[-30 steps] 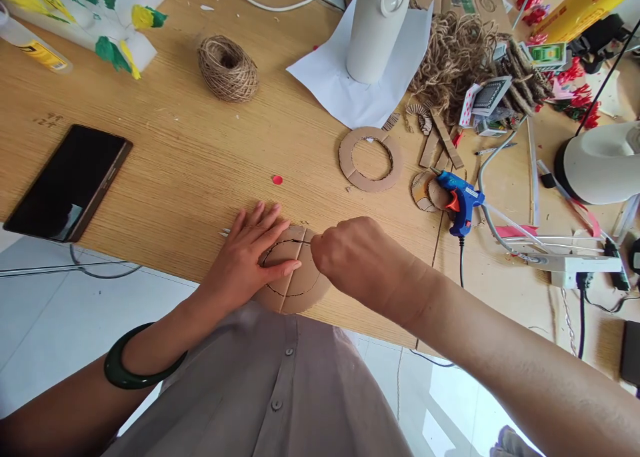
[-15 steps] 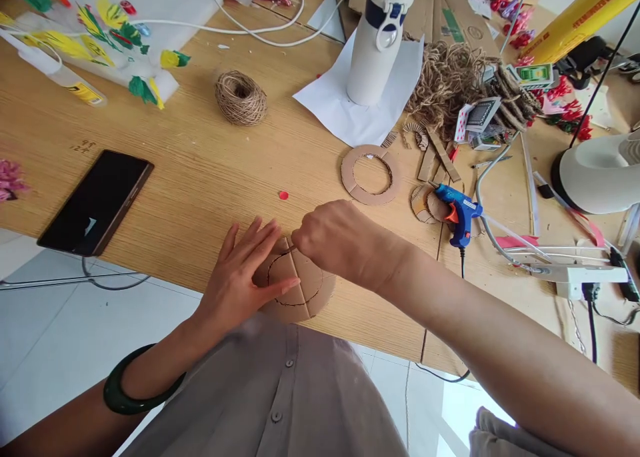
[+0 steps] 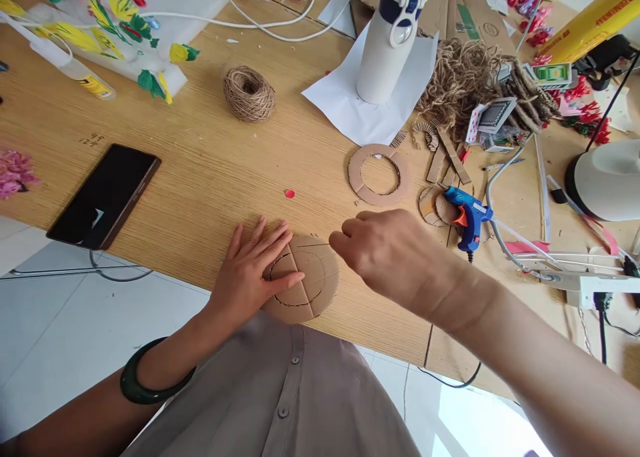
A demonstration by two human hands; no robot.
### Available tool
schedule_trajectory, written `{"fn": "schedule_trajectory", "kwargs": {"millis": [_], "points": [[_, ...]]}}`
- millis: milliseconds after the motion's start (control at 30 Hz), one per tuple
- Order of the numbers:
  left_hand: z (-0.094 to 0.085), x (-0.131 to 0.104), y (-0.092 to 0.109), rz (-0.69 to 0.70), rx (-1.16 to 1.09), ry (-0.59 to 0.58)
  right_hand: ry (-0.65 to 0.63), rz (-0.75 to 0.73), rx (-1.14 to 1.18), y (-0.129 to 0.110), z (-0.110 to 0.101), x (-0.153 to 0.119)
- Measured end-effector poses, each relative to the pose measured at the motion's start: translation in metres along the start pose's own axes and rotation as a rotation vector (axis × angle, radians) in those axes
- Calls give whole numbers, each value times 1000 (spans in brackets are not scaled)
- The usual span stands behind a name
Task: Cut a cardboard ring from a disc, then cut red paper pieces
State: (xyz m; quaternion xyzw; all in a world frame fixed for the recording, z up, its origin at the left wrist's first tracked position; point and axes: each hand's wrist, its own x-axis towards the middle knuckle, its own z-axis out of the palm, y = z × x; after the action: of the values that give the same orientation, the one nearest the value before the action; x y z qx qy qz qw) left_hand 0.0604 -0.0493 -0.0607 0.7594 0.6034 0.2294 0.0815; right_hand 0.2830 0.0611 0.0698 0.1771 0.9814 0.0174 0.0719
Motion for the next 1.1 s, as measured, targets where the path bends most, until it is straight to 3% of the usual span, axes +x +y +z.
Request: {"fn": "schedule_trajectory", "kwargs": {"millis": [133, 267, 1100], "points": [[0, 0, 0, 6, -16, 5, 48, 7, 25, -10, 25, 0], [0, 0, -1, -10, -52, 3, 50, 4, 54, -12, 35, 5], [1, -1, -2, -12, -87, 5, -63, -2, 56, -15, 23, 12]]}}
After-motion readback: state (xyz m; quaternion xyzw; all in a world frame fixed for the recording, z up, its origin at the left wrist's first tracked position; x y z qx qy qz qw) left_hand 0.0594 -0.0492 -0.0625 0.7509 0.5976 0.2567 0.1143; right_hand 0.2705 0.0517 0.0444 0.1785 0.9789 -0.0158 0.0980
